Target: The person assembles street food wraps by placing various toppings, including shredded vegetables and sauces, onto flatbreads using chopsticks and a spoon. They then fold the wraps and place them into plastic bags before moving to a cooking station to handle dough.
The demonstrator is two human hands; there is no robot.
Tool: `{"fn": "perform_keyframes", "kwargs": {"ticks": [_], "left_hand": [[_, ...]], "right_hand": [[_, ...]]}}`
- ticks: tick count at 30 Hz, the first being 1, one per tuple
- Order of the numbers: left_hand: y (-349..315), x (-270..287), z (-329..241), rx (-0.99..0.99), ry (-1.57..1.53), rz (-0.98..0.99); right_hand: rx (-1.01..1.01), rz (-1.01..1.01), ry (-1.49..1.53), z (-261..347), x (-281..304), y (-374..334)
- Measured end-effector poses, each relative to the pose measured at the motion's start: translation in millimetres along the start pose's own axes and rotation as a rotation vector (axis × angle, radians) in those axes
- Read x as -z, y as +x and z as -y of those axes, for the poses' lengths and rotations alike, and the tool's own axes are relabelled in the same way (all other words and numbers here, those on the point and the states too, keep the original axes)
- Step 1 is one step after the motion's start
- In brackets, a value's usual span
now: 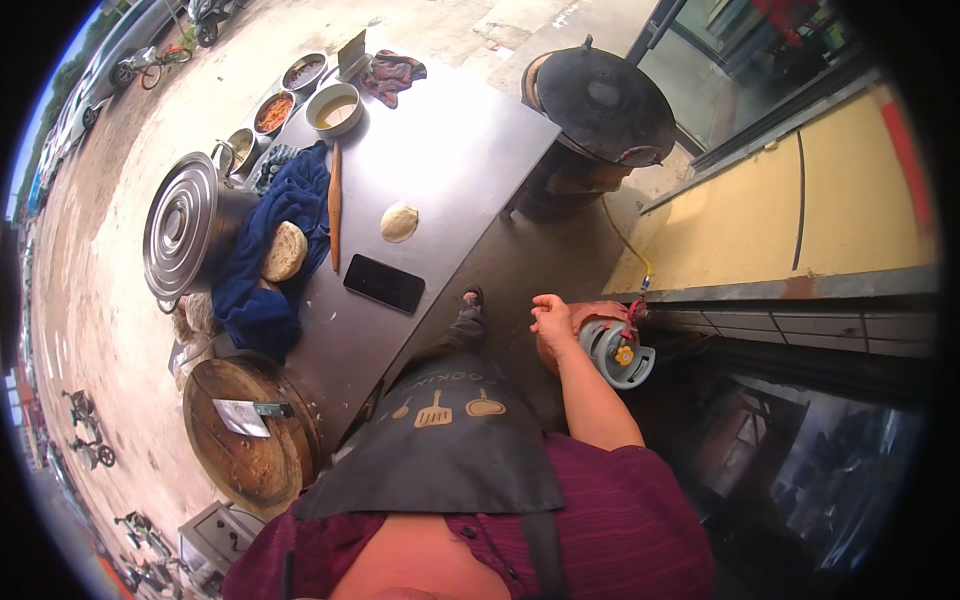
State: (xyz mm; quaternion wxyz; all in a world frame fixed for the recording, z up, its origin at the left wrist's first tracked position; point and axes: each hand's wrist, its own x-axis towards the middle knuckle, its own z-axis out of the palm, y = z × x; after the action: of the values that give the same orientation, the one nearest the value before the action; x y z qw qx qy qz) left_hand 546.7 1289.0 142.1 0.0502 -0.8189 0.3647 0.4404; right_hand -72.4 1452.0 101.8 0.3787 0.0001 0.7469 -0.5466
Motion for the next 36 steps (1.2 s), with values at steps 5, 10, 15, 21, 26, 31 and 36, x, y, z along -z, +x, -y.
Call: {"fn": "perform_keyframes", "kwargs": {"ticks": [5,10,15,21,26,31,36], "left_hand": [[-14.8,-100.4,-39.8,0.040,0.207,0.175],[-77.3,-191.5,-121.0,-0.103,0.383,0.403],[-133.7,-284.6,-211.5,-0.231,0.354,0.490],[-193.3,-366.7,-327.6,-0.297,0.644,0.337],[-280.0,-419.1,-487.9,-0.564,0.451,0.136],[-283.0,-452.8,-590.7,-0.879,0.617,-0.224],[-267.8,-462.5,-667.1,-0.570,0.806,-0.058]], "right_hand": [[0.410,-0.022,-0.758,64.6,38.7,76.7],[0.522,-0.168,-1.014,164.5,102.8,141.4],[0.855,-0.347,-1.367,248.7,150.2,259.7],[0.204,0.243,-1.772,311.1,193.9,362.2],[0.181,0.537,-1.785,336.8,247.5,383.7],[0.032,0.558,-2.087,373.4,370.5,464.1],[-0.084,0.047,-2.027,418.0,388.5,539.4]]}}
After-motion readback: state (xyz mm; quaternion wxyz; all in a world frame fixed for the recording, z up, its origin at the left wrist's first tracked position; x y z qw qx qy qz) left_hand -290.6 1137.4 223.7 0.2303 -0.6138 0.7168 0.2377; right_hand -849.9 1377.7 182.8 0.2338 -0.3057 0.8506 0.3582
